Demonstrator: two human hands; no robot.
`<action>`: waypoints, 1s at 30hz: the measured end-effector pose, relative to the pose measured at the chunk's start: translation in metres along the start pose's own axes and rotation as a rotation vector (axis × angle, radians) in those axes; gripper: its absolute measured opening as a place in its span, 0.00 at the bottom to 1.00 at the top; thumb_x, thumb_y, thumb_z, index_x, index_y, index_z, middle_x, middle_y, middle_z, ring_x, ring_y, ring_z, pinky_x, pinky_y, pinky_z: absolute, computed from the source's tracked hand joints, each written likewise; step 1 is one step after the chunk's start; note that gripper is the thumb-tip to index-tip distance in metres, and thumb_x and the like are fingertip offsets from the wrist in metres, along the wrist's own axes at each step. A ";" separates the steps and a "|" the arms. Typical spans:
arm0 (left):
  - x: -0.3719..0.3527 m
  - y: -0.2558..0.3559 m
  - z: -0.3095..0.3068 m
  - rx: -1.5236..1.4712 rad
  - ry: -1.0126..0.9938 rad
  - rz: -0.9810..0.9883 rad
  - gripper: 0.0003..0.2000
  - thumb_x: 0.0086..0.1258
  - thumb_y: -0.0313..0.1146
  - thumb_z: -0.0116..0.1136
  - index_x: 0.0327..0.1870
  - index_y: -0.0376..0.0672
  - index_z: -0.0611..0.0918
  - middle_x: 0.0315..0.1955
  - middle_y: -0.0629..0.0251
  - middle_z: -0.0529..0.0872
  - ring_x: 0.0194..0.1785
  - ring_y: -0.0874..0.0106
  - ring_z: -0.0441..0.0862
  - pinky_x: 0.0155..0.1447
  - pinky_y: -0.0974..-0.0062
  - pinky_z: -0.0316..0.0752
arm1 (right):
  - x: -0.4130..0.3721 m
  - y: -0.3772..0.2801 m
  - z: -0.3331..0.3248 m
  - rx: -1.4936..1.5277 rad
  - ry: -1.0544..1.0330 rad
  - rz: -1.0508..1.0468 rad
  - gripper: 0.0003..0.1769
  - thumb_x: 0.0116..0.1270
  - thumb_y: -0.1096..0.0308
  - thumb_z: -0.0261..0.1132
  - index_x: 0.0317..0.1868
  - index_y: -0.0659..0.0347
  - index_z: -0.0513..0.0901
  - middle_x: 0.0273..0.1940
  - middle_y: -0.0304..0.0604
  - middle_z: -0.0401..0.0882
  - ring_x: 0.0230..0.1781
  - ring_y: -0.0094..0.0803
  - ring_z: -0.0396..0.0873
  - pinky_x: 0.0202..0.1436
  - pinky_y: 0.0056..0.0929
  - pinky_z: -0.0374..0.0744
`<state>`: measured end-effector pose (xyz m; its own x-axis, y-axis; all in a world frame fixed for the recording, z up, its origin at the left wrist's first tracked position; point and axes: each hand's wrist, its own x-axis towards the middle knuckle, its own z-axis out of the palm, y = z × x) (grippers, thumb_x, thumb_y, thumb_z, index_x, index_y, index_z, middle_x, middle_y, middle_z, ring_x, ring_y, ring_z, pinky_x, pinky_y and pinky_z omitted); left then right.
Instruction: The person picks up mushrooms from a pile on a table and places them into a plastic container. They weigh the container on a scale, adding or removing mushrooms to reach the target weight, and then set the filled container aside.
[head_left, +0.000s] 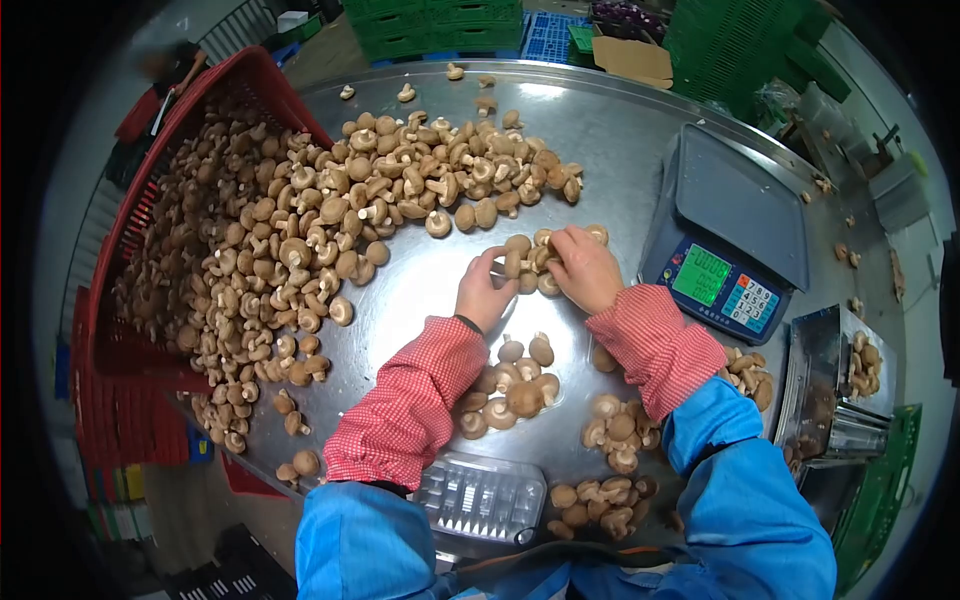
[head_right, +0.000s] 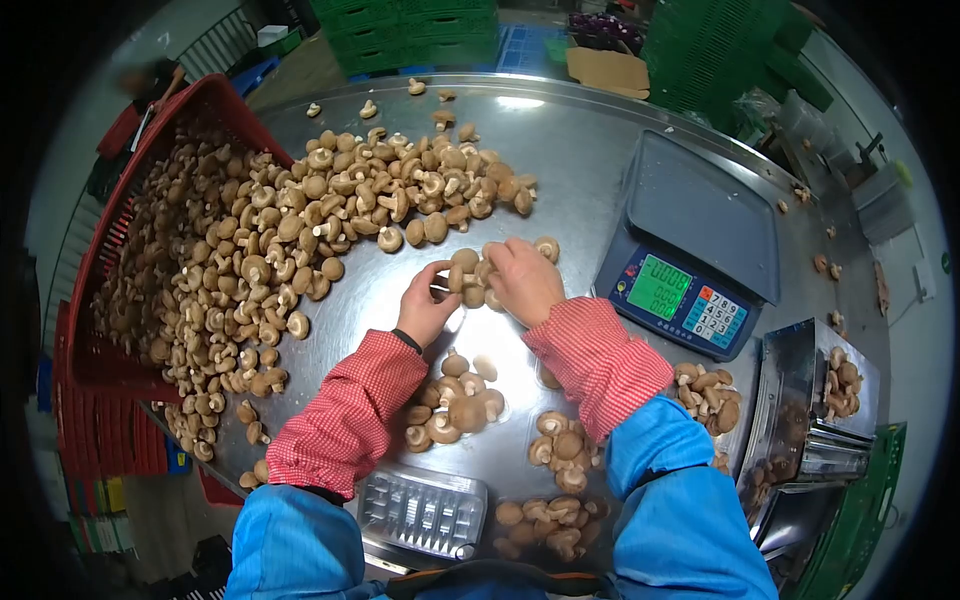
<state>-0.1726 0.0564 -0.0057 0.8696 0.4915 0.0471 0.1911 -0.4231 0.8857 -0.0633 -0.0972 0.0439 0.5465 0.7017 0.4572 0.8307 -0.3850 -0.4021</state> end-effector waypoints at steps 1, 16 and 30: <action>-0.001 0.005 -0.003 -0.006 0.028 0.012 0.24 0.56 0.25 0.64 0.56 0.43 0.75 0.40 0.62 0.79 0.36 0.75 0.80 0.44 0.77 0.78 | -0.003 0.002 -0.003 0.009 -0.005 0.047 0.08 0.60 0.67 0.63 0.35 0.61 0.77 0.32 0.46 0.76 0.36 0.43 0.78 0.38 0.38 0.76; 0.015 0.031 -0.007 0.302 -0.038 0.200 0.39 0.50 0.39 0.73 0.65 0.45 0.68 0.53 0.52 0.69 0.61 0.57 0.68 0.65 0.63 0.67 | 0.017 0.046 -0.022 0.960 -0.288 0.671 0.09 0.66 0.71 0.60 0.41 0.70 0.78 0.24 0.39 0.77 0.23 0.21 0.76 0.22 0.18 0.73; 0.009 0.012 -0.011 0.232 -0.117 -0.013 0.45 0.52 0.39 0.72 0.71 0.45 0.59 0.57 0.46 0.71 0.60 0.54 0.72 0.64 0.64 0.70 | 0.004 0.021 -0.012 -0.008 -0.150 0.227 0.08 0.63 0.69 0.60 0.38 0.66 0.79 0.37 0.54 0.79 0.39 0.50 0.78 0.43 0.42 0.75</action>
<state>-0.1680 0.0640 0.0106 0.9106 0.4122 -0.0288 0.2898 -0.5875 0.7556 -0.0419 -0.1098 0.0470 0.6975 0.6778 0.2327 0.6897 -0.5468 -0.4746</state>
